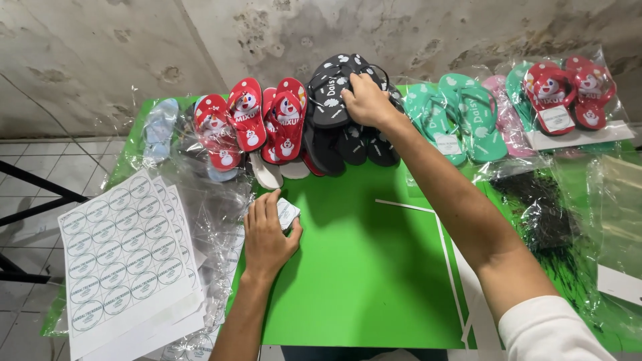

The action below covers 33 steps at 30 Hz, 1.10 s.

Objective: Folding small paper labels and attaching them to the straps of flip-flops using plastic fasteners and scissors.

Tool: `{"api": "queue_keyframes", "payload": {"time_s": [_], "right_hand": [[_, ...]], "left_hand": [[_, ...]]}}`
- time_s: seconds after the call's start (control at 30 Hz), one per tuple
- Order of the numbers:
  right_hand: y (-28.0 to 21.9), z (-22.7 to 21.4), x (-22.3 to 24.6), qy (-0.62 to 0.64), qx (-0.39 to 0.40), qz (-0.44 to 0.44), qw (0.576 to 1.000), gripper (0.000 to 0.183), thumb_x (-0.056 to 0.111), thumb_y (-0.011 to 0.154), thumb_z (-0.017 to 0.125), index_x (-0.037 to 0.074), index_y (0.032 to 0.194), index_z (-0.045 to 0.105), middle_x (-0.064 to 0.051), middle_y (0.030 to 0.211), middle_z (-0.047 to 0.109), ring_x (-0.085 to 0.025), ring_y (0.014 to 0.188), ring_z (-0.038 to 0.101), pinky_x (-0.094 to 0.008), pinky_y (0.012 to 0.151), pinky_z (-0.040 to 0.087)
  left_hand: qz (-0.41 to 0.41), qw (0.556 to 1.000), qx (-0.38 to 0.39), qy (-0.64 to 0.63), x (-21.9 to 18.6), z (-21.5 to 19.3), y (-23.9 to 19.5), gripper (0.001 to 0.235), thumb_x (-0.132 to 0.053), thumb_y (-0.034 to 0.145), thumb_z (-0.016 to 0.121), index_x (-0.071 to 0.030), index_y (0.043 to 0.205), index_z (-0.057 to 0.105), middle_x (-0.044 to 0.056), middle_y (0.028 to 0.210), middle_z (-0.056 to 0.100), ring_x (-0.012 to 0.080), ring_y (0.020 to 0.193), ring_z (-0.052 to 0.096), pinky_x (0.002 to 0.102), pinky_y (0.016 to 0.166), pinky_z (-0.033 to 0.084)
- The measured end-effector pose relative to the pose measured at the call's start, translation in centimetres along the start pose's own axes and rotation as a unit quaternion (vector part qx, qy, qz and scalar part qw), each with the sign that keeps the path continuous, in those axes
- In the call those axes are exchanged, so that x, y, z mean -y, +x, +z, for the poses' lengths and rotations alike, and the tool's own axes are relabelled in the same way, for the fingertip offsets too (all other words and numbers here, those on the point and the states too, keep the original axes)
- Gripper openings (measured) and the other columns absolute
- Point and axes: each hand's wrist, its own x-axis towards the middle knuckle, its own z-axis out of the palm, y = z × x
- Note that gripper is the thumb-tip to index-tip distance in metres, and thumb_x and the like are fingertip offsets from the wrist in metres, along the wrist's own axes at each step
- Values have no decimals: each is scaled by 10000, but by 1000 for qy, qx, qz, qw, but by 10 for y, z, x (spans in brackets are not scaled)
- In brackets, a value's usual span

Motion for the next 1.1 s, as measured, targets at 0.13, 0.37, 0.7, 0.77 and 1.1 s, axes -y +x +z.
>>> {"api": "queue_keyframes", "payload": {"time_s": [0.13,0.37,0.7,0.77,1.1], "right_hand": [[-41,-37,31,76,-67,-60,993,223,247,1046,446,34,1016,505,-176,1097,511,-345,1035,541,-469,963,436],[-107,-89,50,102,-141,-168,970,276,100,1016,450,-68,1227,505,-214,1242,488,-365,1140,516,-443,1026,403],[-274,-128,60,102,21,-109,989,533,162,1037,446,-99,1494,362,-233,1473,413,-360,1332,463,-464,1167,355],[-302,-125,57,111,53,-88,988,560,193,1036,435,-71,1518,324,-214,1519,368,-359,1373,436,-470,1181,322],[-384,-82,54,87,173,-61,979,632,266,1037,519,-77,1511,279,-246,1636,199,-389,1486,330,-473,1187,277]], "left_hand": [[10,1000,-5,-21,-5,-11,3,595,-302,864,669,-40,1377,520,134,1277,576,297,1196,540,450,986,451],[18,1000,-16,-11,-10,-15,5,579,-270,854,682,-36,1362,534,132,1275,580,299,1195,545,449,1009,448],[290,940,-138,-113,-30,-10,-10,253,-182,977,620,-28,1177,600,135,1076,622,244,977,612,371,836,515],[328,926,-133,-130,-44,-21,-7,208,-140,952,632,-24,1125,642,129,1042,646,253,944,631,369,795,532],[253,914,88,-303,-50,-6,-23,458,-288,1025,485,12,1370,462,187,1211,605,281,1004,635,424,835,508]]}}
